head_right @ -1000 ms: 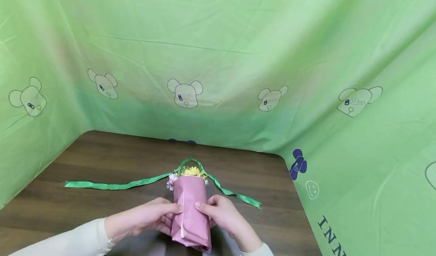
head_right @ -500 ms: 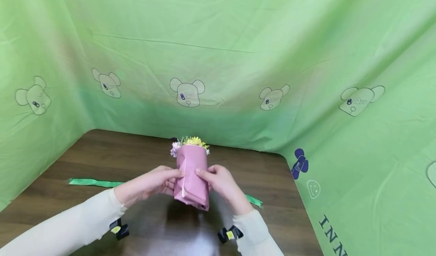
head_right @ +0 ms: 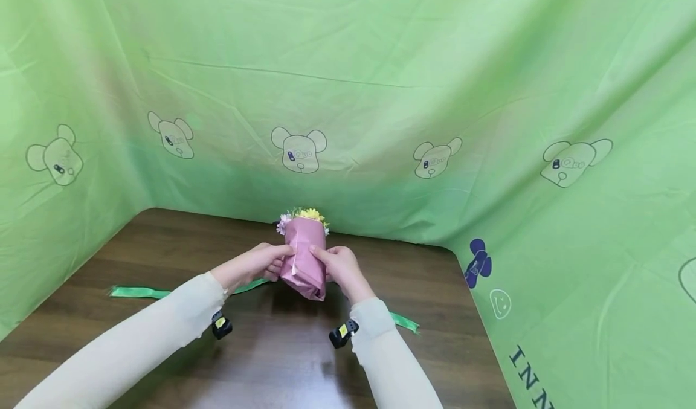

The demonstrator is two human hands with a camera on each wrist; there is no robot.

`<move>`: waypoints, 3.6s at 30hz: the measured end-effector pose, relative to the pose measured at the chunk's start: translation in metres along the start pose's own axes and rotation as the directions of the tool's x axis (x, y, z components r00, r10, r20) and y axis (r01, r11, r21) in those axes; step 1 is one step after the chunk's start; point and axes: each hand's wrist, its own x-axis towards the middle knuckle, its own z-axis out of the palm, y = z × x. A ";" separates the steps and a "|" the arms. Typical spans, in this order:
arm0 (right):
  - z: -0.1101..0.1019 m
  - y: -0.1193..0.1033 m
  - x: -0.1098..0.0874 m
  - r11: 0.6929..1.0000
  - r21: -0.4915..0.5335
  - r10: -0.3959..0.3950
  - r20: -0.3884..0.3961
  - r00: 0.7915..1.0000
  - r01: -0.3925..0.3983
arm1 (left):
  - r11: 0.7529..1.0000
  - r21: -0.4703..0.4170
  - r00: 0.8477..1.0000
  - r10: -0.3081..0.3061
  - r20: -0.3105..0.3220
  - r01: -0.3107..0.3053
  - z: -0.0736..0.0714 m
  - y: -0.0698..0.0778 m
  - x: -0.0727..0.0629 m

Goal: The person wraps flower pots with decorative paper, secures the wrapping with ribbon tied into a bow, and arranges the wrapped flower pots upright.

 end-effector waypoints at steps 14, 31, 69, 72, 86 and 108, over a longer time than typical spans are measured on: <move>0.011 0.029 0.023 0.999 0.032 -0.004 0.045 0.999 0.002 | 0.974 0.223 0.999 0.040 -0.012 -0.036 -0.010 -0.027 0.028; 0.009 0.029 0.024 0.895 -0.437 -0.109 -0.019 0.994 0.090 | 0.979 0.194 0.996 0.047 0.079 -0.061 -0.011 -0.033 0.037; -0.013 0.040 -0.059 0.932 -0.361 0.056 0.197 0.979 0.019 | 0.929 0.363 0.987 0.021 0.162 -0.079 0.022 -0.033 -0.043; -0.016 0.041 -0.069 0.925 -0.380 0.067 0.217 0.974 0.021 | 0.931 0.356 0.981 0.016 0.191 -0.085 0.026 -0.037 -0.051; -0.018 0.045 -0.103 0.930 -0.366 0.072 0.254 0.965 0.027 | 0.912 0.393 0.974 0.029 0.223 -0.117 0.038 -0.036 -0.084; -0.013 0.042 -0.081 0.955 -0.297 0.045 0.219 0.975 0.023 | 0.944 0.317 0.983 0.041 0.178 -0.097 0.031 -0.040 -0.064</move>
